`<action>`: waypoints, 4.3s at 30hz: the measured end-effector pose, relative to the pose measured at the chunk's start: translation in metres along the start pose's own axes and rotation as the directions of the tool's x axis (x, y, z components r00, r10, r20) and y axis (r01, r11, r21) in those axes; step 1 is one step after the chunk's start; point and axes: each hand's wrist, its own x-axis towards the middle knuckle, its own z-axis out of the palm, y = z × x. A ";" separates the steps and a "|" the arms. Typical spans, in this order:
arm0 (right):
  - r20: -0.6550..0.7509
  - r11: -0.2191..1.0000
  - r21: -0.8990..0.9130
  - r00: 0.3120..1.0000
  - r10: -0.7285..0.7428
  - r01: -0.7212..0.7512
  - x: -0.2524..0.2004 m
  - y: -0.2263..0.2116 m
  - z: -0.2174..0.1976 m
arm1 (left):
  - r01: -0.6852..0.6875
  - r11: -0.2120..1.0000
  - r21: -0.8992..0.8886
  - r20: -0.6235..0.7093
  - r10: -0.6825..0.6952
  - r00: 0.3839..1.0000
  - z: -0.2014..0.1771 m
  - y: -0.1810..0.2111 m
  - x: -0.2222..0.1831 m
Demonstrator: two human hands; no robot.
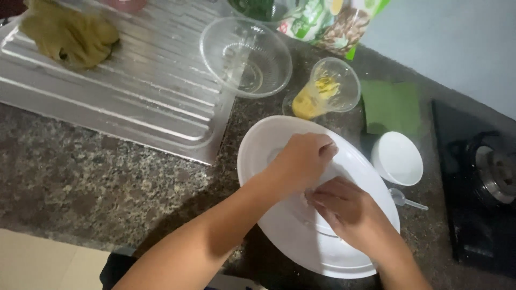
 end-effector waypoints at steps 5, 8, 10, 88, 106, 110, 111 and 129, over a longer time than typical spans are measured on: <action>-0.041 0.992 0.112 0.997 0.060 -0.055 0.000 0.004 -0.006 | 0.110 0.993 -0.032 0.074 -0.108 0.991 -0.016 0.017 -0.007; -0.154 0.968 0.219 0.976 0.155 -0.119 -0.011 0.026 -0.009 | 0.155 0.985 -0.078 0.136 -0.144 0.980 -0.011 0.006 0.003; -0.282 0.976 0.201 0.950 0.136 -0.080 -0.016 0.038 -0.015 | 0.132 0.980 -0.148 0.161 -0.108 0.981 -0.007 0.005 0.004; -0.505 0.991 0.113 0.855 0.116 -0.067 -0.009 0.021 -0.030 | 0.547 0.465 -0.696 0.389 -0.395 0.832 0.013 0.013 0.005; -0.269 0.987 0.059 0.949 0.161 -0.151 0.001 0.018 -0.030 | 0.477 0.470 -0.742 0.385 -0.283 0.878 0.021 0.025 -0.006; -0.084 0.971 -0.176 0.985 0.148 -0.161 -0.004 0.020 -0.028 | 0.575 0.432 -0.695 0.365 -0.477 0.800 0.010 0.049 -0.009; -0.053 0.961 -0.264 0.996 0.072 -0.084 -0.005 0.019 -0.029 | 0.616 0.351 -0.706 0.351 -0.581 0.734 0.006 0.060 -0.011; -0.282 0.997 0.073 0.959 -0.016 0.038 -0.023 0.027 -0.034 | 0.287 0.499 -0.818 0.054 -0.429 0.902 0.011 0.034 0.003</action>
